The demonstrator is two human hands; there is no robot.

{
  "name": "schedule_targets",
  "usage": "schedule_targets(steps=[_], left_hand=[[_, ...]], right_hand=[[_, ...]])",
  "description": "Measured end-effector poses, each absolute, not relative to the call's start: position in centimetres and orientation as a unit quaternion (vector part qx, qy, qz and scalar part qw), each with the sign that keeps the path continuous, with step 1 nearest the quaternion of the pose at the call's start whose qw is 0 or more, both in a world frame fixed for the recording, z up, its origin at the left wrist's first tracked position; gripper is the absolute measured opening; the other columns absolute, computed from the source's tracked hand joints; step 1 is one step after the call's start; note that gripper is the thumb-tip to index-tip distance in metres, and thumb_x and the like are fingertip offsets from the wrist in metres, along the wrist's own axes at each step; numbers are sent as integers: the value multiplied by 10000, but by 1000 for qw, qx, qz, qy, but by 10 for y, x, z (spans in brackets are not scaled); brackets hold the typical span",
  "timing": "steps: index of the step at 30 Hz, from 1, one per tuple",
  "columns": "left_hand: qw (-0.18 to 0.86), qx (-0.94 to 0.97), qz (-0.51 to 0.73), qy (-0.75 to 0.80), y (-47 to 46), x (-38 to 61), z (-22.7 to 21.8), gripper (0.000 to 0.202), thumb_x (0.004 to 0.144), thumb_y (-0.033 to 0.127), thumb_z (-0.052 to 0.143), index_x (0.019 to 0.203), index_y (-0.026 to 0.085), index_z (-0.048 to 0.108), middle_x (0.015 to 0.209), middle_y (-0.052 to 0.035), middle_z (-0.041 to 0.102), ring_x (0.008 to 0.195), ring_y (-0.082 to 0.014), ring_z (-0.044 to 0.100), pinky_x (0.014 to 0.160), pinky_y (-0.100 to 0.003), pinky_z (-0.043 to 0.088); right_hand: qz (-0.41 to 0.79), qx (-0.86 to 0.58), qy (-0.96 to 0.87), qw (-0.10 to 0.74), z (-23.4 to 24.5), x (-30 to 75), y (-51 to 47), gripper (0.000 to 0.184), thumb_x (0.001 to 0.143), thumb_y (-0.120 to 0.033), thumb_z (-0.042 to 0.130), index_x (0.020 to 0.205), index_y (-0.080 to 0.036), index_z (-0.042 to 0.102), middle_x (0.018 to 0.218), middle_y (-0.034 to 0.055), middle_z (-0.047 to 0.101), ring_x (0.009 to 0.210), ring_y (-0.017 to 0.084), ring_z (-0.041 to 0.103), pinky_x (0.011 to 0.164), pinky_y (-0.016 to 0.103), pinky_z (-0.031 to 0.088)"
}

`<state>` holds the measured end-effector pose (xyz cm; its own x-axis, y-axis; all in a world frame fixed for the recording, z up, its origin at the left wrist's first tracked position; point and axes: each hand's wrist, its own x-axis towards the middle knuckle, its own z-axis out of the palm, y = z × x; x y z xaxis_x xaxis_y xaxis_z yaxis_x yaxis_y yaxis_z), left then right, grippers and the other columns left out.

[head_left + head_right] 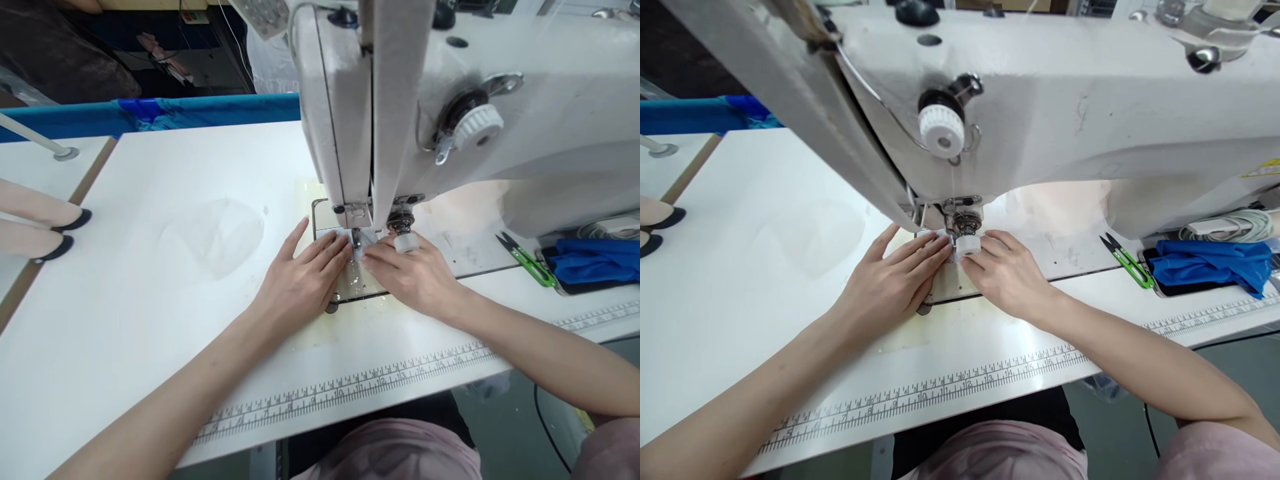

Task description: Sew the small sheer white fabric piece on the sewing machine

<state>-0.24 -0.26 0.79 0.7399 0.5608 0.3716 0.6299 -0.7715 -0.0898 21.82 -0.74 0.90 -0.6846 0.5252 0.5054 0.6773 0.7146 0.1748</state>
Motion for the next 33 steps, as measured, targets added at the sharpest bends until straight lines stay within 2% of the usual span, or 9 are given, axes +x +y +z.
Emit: schedule_targets(steps=[4,10,13,17,24,28,33], left_hand=[[120,-929,-173,-306,-5,-1,8,366,927,121,437,1275,98,547,1251,-127,613,1185,-254,576,1091,-561,371],[85,-923,-188,-324,-5,-1,9,393,929,147,441,1313,153,530,1254,-106,612,1189,-259,573,1108,-580,338],[87,-921,-186,-331,-4,0,8,370,934,157,442,1286,125,549,1256,-122,609,1198,-265,565,1118,-581,322],[72,-916,-176,-354,-3,1,7,382,946,192,432,1311,133,527,1299,-122,578,1225,-277,541,1128,-597,291],[43,-905,-170,-388,-2,2,3,431,964,259,410,1368,119,462,1364,-133,520,1271,-311,488,1135,-629,239],[54,-904,-158,-393,-2,1,2,436,975,272,392,1364,86,458,1381,-132,506,1289,-309,466,1142,-613,233],[63,-900,-163,-399,-4,0,1,446,983,295,380,1364,77,458,1367,-136,520,1289,-298,468,1149,-584,235]], right_hand=[[-139,-337,-903,227,10,218,-14,178,933,-202,533,932,-177,710,1010,9,728,862,166,615,861,341,451],[-85,-354,-904,225,11,220,-18,160,913,-252,588,976,-181,718,1055,30,718,919,188,618,848,360,450],[-85,-365,-902,214,12,220,-17,181,917,-278,582,979,-176,718,1050,33,717,910,193,615,859,358,448],[-93,-370,-900,210,12,219,-15,202,915,-295,582,991,-167,718,1052,31,713,905,196,612,895,352,430],[-93,-376,-903,185,11,218,-12,252,944,-320,529,1061,-174,699,1036,52,712,917,206,605,866,360,447],[-94,-369,-905,187,10,221,-10,290,965,-302,483,1079,-138,692,1005,76,716,895,201,616,845,362,473],[-85,-374,-907,176,10,223,-7,311,973,-278,456,1073,-102,692,1017,97,712,964,225,615,816,371,503]])
